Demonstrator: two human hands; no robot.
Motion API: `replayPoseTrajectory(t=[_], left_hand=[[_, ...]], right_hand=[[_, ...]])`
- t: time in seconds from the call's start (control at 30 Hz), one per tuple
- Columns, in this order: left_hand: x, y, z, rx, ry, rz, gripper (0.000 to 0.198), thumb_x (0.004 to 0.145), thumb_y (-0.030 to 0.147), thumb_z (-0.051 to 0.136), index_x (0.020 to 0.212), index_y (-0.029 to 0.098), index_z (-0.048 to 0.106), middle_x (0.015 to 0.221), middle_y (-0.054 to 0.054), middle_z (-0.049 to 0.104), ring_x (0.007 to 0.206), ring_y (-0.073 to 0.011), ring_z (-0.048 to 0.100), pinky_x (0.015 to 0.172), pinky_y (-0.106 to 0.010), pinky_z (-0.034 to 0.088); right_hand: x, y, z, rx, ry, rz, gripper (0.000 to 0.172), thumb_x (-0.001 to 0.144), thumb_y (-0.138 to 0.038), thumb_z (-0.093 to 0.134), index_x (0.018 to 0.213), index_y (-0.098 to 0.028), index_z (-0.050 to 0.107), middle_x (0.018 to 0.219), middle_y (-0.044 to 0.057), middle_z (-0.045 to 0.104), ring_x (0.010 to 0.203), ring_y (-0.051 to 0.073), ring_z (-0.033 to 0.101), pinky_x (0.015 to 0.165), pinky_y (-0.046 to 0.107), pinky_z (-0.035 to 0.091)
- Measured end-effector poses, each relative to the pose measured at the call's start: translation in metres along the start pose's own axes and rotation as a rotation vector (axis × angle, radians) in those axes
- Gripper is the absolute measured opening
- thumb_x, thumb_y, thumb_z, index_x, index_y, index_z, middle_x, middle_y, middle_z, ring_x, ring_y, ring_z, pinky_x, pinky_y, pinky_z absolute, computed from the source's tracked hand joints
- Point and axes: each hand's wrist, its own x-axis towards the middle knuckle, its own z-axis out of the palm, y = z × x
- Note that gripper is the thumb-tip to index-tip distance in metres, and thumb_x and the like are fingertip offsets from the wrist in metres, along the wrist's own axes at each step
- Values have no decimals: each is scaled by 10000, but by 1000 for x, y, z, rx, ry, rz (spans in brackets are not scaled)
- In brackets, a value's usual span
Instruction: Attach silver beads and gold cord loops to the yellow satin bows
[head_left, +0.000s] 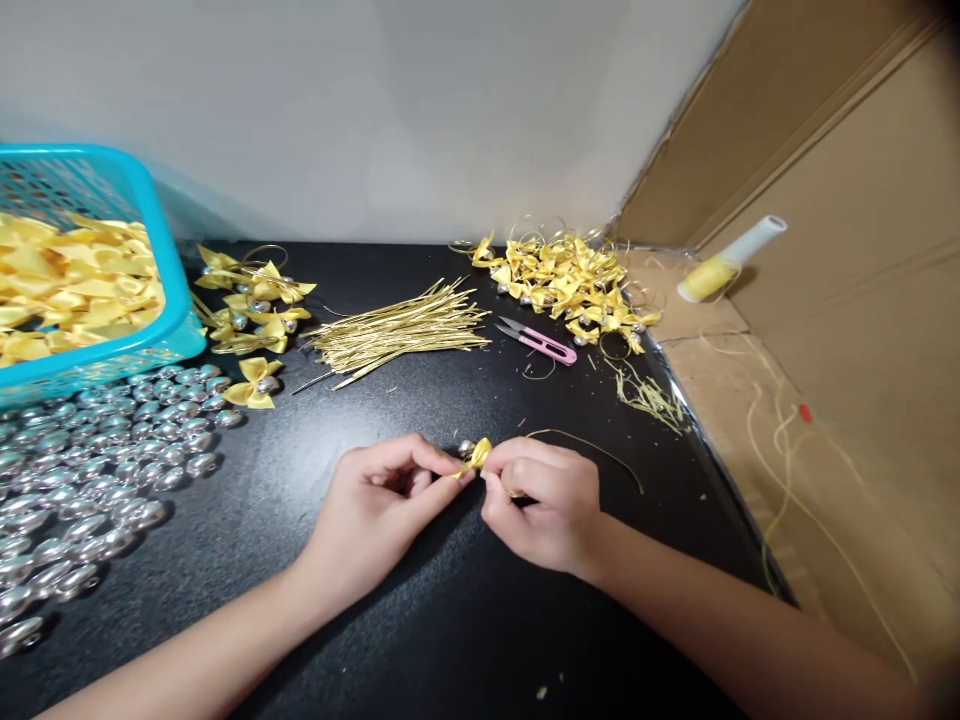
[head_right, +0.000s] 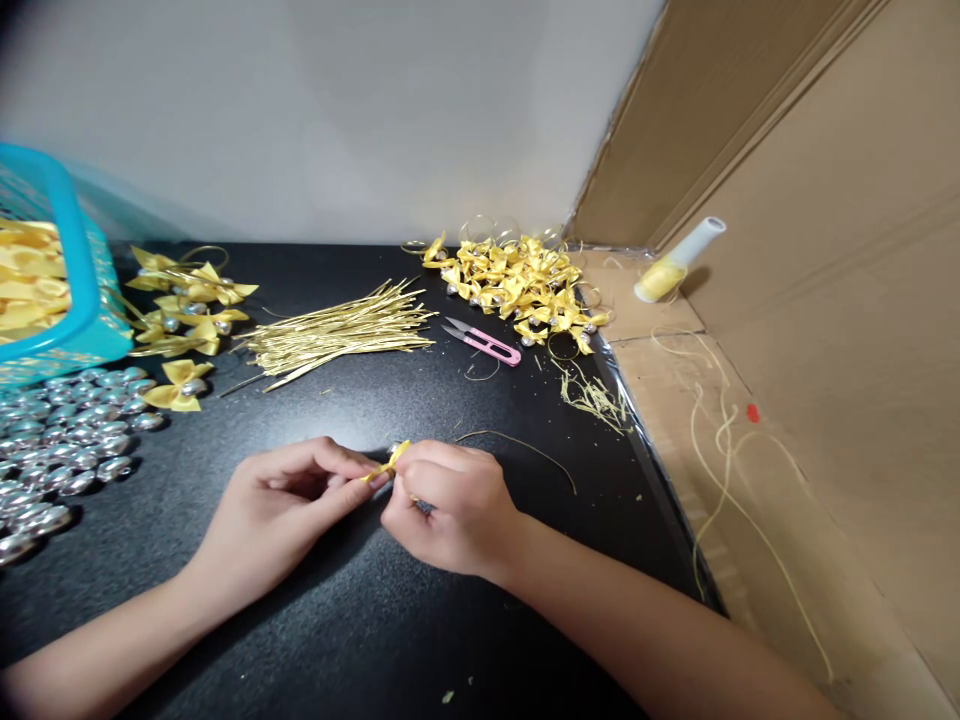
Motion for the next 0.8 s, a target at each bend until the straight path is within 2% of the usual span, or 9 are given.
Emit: replayPoseTrajectory(t=[0.27, 0.47, 0.6, 0.8], left_hand=[[-2, -1, -2, 50, -16, 85, 70, 744, 181, 704, 674, 180, 714, 672, -48, 749, 584, -167, 680, 498, -224, 499], [-5, -1, -1, 168, 62, 312, 89, 752, 107, 697, 721, 191, 700, 744, -14, 763, 606, -132, 694, 512, -183, 513], [-7, -4, -2, 214, 101, 434, 112, 757, 77, 693, 761, 189, 688, 773, -6, 759, 661, -124, 706, 550, -168, 524], [-6, -6, -1, 210, 108, 443, 111, 757, 79, 693, 762, 187, 667, 786, -7, 752, 578, -103, 660, 469, -164, 467]], right_hand=[[-2, -1, -1, 39, -48, -40, 245, 799, -71, 527, 636, -234, 445, 666, -7, 659, 595, 107, 630, 589, 196, 536], [0, 0, -6, 7, -90, -66, 141, 803, -111, 541, 705, -213, 538, 710, 31, 665, 686, 141, 646, 672, 230, 553], [1, 0, -8, -21, -82, -50, 138, 837, -133, 506, 734, -190, 578, 726, 46, 645, 678, 151, 611, 652, 263, 536], [1, 0, -8, -33, -84, -4, 140, 859, -124, 483, 749, -170, 555, 780, 67, 612, 717, 166, 558, 689, 328, 493]])
